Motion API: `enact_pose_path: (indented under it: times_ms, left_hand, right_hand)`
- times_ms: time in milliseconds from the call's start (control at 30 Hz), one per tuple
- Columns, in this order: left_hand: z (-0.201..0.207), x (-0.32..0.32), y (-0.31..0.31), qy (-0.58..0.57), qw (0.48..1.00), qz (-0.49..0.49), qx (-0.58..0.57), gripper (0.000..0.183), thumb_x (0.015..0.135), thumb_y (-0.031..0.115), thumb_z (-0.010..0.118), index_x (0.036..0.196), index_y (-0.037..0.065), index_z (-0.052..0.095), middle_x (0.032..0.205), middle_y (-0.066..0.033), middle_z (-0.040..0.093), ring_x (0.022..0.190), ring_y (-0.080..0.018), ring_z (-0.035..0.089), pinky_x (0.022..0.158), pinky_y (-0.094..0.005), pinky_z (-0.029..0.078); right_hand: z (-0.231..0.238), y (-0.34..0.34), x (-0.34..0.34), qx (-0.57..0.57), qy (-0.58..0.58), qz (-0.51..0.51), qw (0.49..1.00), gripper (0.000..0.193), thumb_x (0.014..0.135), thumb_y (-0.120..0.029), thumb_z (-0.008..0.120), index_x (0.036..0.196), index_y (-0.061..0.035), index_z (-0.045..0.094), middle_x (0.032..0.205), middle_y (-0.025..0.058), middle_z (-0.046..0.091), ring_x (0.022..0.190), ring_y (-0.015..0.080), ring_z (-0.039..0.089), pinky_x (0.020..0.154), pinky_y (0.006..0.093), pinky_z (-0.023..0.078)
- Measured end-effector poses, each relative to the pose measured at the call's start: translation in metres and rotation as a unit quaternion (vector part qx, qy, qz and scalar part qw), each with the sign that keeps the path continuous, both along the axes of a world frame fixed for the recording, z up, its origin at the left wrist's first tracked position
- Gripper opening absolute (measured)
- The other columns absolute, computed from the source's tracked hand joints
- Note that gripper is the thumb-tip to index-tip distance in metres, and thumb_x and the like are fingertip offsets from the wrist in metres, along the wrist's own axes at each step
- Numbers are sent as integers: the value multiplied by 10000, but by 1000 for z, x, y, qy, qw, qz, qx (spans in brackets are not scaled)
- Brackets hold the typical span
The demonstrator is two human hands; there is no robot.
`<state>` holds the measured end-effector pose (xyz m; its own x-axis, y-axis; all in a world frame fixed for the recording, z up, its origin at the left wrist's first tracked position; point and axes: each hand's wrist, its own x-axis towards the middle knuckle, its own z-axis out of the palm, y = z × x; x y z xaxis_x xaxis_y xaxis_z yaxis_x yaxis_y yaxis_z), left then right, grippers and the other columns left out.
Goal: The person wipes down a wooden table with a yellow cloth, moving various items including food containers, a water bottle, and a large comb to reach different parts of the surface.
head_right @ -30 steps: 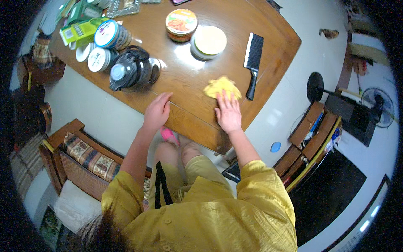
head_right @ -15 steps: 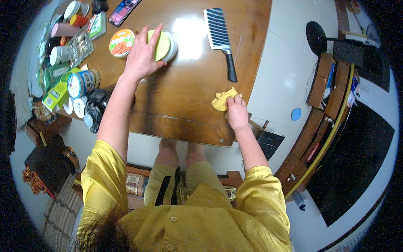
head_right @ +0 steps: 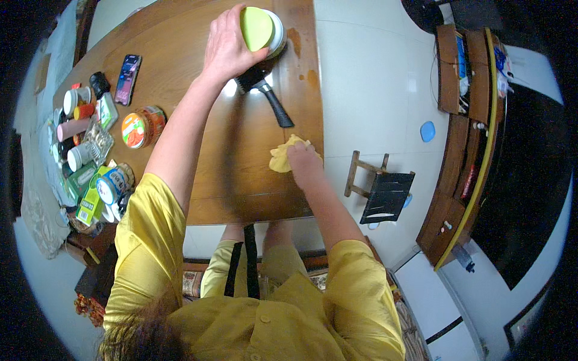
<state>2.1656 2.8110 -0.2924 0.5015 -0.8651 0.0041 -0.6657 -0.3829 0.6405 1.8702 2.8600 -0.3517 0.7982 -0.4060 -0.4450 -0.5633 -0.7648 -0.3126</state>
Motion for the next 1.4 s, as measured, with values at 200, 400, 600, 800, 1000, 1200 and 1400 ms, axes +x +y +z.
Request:
enact_pose_path:
  times_ms: [200, 400, 600, 800, 1000, 1200, 1400]
  left_hand:
    - [-17, -11, -16, -89, 995, -27, -29, 897, 677, 371, 742, 1375, 14, 307, 1340, -280, 341, 1224, -430, 348, 1027, -453, 338]
    - [-7, 44, 75, -284, 955, -69, 56, 802, 774, 464, 678, 1390, 79, 339, 1437, -242, 278, 1299, -418, 306, 1072, -501, 247]
    - [25, 127, 234, -196, 931, -55, 303, 1029, 631, 499, 784, 1447, 147, 265, 1441, -257, 265, 1302, -421, 314, 1066, -490, 288]
    - [10, 115, 261, -85, 951, 21, 296, 1014, 567, 355, 801, 1399, 120, 269, 1292, -222, 382, 1194, -393, 410, 985, -456, 417]
    - [15, 119, 290, -74, 947, 56, 308, 942, 540, 327, 806, 1324, 104, 335, 1189, -174, 426, 1112, -400, 450, 933, -467, 435]
    - [7, 140, 352, -48, 931, 143, 332, 983, 534, 350, 813, 1340, 116, 300, 1176, -198, 392, 1107, -417, 420, 964, -468, 396]
    - [-1, 141, 339, -45, 942, 133, 304, 1004, 505, 322, 817, 1345, 128, 304, 1195, -184, 385, 1089, -413, 406, 951, -479, 401]
  right_hand:
    - [6, -1, 11, 46, 49, -23, 997, 164, 803, -55, 530, 967, -60, 538, 1040, 113, 531, 1022, 310, 532, 777, 386, 523]
    - [0, -6, 0, 70, 30, -42, 996, 239, 764, -17, 566, 992, -75, 521, 1072, 98, 518, 1023, 337, 523, 790, 421, 512]
    - [3, -10, 2, 69, 55, -9, 996, 373, 666, 26, 651, 988, -67, 487, 1081, 117, 501, 1011, 368, 514, 800, 432, 503]
    - [4, 18, 8, 3, -19, -36, 999, 255, 729, 50, 562, 956, -40, 487, 990, 175, 488, 957, 371, 498, 818, 442, 436]
    - [10, 74, 90, -12, -38, 1, 999, 359, 737, 33, 557, 1086, -14, 488, 1010, 169, 479, 953, 328, 503, 816, 409, 465]
    - [-9, 36, 208, -47, -205, -10, 977, 464, 806, 14, 558, 1257, 3, 453, 1103, 233, 496, 1018, 373, 505, 888, 441, 448]
    - [-40, 47, 321, -54, -221, -49, 972, 388, 913, -106, 458, 1298, -61, 469, 1180, 187, 500, 1117, 327, 453, 962, 415, 401]
